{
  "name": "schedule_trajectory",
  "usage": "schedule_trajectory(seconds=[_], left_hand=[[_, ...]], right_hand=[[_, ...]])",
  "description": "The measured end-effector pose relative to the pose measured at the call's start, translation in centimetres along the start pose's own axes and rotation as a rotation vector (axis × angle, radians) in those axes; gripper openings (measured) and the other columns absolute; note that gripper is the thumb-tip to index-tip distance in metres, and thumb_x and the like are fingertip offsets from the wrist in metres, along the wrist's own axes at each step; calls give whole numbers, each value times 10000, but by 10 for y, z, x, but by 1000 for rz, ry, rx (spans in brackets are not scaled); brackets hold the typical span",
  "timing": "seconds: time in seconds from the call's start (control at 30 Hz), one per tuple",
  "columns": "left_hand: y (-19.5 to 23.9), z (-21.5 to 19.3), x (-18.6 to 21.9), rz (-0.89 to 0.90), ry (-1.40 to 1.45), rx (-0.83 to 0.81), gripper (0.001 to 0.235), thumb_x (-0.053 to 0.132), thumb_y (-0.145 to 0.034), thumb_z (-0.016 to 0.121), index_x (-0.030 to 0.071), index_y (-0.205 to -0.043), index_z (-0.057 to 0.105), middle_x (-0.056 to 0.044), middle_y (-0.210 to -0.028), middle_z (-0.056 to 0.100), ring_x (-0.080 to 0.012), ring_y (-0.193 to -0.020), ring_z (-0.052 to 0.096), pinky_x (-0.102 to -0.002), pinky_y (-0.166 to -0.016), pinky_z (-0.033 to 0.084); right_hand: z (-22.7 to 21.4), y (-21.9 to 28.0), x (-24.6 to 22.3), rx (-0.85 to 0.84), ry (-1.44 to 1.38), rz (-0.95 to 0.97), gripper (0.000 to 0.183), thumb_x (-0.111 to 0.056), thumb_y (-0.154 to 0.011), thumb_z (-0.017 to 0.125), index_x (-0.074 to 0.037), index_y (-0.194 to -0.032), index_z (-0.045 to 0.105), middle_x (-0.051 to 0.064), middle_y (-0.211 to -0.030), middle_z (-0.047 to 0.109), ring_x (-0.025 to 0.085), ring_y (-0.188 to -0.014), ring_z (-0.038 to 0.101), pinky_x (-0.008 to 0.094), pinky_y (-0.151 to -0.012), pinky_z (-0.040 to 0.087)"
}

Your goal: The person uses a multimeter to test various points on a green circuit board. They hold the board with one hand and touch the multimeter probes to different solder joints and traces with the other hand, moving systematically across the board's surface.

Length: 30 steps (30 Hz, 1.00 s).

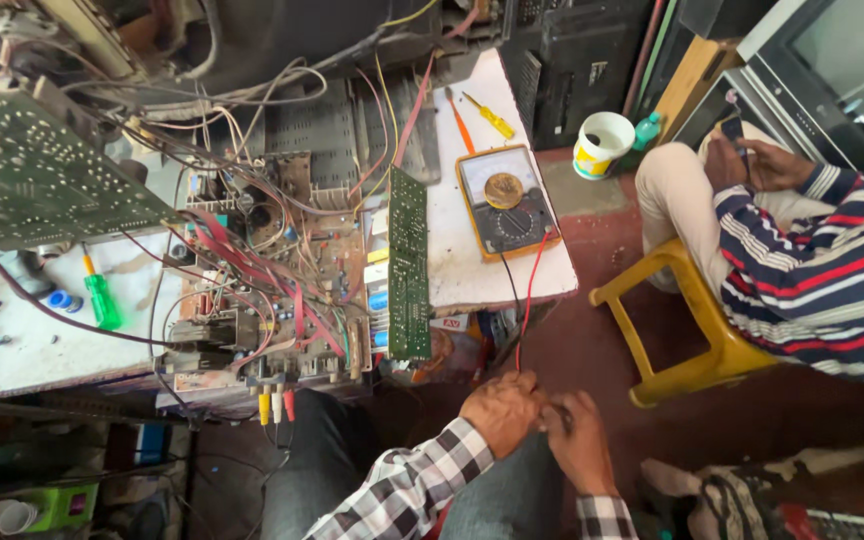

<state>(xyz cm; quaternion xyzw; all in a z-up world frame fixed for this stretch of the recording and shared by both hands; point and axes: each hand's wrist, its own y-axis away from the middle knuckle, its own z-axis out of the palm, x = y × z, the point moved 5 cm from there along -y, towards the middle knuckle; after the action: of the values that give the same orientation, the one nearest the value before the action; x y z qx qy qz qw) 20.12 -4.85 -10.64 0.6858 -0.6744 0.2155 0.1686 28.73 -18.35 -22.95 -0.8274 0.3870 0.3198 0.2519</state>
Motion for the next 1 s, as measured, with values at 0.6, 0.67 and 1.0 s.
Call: schedule_trajectory(seconds=[0.6, 0.67, 1.0], left_hand=[[42, -77, 49, 33, 167, 301, 238, 47, -900, 641, 8, -1135, 630, -183, -1215, 630, -357, -955, 651, -432, -810, 534], [58, -104, 62, 111, 128, 426, 336, 44, -905, 652, 2, -1236, 611, -177, -1234, 614, -335, -1001, 654, -412, -876, 544], [77, -167, 63, 87, -18, 513, 495, 62, -937, 720, -53, -1387, 547, -128, -983, 611, -291, -850, 635, -389, -739, 516]], right_hand=[[-104, 5, -65, 525, -291, 137, 300, -188, -1198, 552, 75, -1149, 687, 211, -1009, 705, 276, -945, 711, 404, -871, 593], [-114, 3, -106, 504, -468, 34, 281, -146, -1187, 518, 101, -1198, 652, 212, -1127, 682, 256, -999, 714, 381, -931, 617], [-134, 14, -231, 48, -762, -374, 197, -106, -1046, 589, 47, -1052, 713, 173, -1154, 697, 262, -982, 764, 371, -906, 640]])
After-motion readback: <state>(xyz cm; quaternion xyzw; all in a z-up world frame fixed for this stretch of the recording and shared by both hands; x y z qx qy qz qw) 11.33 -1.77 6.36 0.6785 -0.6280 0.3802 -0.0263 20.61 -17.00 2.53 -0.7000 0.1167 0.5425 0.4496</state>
